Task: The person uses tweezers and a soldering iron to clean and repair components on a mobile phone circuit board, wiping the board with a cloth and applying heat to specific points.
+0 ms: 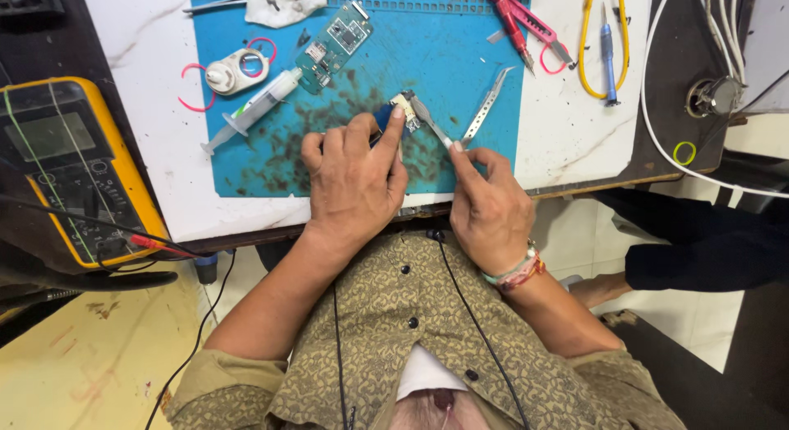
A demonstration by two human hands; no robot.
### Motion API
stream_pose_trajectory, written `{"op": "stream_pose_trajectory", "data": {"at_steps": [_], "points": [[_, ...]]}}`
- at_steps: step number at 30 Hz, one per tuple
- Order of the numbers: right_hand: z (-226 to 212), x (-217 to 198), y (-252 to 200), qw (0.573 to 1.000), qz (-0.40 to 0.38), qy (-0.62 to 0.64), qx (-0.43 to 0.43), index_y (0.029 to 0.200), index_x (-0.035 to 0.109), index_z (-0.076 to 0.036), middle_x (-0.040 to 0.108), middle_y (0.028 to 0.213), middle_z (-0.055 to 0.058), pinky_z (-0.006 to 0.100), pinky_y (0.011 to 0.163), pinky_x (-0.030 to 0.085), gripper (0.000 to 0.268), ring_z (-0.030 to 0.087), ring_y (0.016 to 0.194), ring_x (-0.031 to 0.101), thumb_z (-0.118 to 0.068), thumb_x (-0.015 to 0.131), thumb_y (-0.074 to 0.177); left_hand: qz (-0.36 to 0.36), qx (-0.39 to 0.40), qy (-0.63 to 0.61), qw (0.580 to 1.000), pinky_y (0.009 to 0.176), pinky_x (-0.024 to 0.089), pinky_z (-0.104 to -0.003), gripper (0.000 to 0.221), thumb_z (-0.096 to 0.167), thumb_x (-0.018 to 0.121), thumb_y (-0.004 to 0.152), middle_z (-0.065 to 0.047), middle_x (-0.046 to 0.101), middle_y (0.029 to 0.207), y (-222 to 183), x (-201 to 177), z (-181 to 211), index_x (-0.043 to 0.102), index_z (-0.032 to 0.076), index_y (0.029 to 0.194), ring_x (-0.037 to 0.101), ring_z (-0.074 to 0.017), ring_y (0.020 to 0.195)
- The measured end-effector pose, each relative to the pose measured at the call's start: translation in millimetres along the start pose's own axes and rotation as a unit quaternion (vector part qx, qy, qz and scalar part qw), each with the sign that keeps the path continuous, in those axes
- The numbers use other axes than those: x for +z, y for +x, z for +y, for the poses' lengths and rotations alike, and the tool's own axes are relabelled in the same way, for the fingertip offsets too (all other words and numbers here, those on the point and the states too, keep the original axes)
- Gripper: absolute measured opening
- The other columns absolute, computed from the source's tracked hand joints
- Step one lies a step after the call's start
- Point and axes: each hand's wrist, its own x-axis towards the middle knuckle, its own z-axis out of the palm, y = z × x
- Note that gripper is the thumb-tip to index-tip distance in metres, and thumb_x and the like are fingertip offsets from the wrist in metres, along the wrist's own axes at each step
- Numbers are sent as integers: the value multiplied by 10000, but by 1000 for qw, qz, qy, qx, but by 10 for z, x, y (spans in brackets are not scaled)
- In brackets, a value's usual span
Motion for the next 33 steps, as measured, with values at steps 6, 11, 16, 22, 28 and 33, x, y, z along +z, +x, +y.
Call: {"op": "stream_pose_trajectory", "data": {"at_steps": [6,11,16,22,28,33], "points": [[13,-21,9,1000,6,17,-11,1341,676,-113,676,1157,108,403,685,551,499,309,849,696,-3,676,854,3,3,3,1000,989,341,-487,457,262,689,895,-93,579,1158,41,-37,38,699,140,1335,523,-290,1016],[23,-17,-16,1000,-3,4,2,1332,683,-111,683,1159,107,405,667,546,480,308,835,699,-2,678,864,1,10,7,1000,991,345,-487,452,254,692,918,-92,581,1164,31,-26,14,701,136,1354,521,-289,1026],[10,2,-31,1000,6,16,-4,1339,675,-93,677,1175,125,400,671,550,477,318,846,697,-1,676,871,-7,8,23,1000,1007,342,-491,469,269,694,908,-102,584,1176,6,-5,23,693,136,1358,526,-295,1037],[3,28,1,999,16,13,-30,1361,654,-89,675,1185,126,399,698,559,486,328,870,709,3,665,884,-7,3,17,1000,1014,335,-491,474,275,692,925,-95,581,1175,-21,10,30,689,134,1378,524,-290,1047],[222,-273,-49,997,29,76,-17,1227,701,-99,714,1084,110,361,713,560,335,287,874,717,49,677,928,-1,1,7,1000,1017,329,-489,462,271,684,926,-102,580,1175,-6,-8,17,688,138,1369,518,-292,1030],[558,-310,216,991,47,57,-107,1219,698,-75,695,1089,107,407,861,523,323,312,991,670,88,678,941,2,2,-5,1000,1024,323,-487,482,268,691,919,-93,575,1178,-5,14,-1,682,131,1381,521,-283,1041]]}}
